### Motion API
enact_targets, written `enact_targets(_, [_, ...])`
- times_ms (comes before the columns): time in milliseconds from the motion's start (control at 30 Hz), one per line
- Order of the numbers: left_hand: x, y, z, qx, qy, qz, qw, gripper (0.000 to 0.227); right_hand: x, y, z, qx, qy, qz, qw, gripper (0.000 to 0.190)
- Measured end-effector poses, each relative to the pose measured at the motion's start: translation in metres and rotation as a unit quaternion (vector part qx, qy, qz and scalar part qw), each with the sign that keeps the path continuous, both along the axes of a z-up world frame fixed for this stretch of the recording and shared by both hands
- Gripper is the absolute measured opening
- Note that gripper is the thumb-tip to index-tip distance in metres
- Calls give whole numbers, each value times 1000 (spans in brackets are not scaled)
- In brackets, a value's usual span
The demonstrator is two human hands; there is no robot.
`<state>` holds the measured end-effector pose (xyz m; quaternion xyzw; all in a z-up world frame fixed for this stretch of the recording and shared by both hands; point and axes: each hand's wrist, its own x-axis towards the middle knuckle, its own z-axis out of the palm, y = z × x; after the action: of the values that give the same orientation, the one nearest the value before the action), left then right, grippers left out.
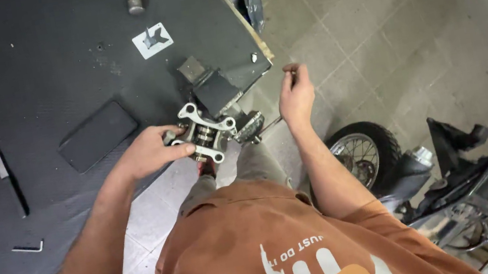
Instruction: The person works on a motorcycle brake caliper clamped in a vise, using a hammer and punch to tap a pin. They then retrieve a cordless drill and a drill bit from a tool rack, attach the bit, and use the drill to work on the caliper.
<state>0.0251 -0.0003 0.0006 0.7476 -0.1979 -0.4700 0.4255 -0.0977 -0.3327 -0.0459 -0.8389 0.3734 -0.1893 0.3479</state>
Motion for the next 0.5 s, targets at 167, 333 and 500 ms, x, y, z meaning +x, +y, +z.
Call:
enact_targets(167, [-2, -3, 13, 13, 30, 27, 999, 70, -1, -5, -26, 17, -23, 23, 999, 12])
enact_targets(333, [7, -11, 40, 45, 71, 10, 996, 60, -1, -11, -62, 66, -38, 31, 997, 14])
enact_targets(500, [-2, -9, 40, 67, 14, 25, 997, 68, -3, -14, -78, 73, -47, 73, 994, 13])
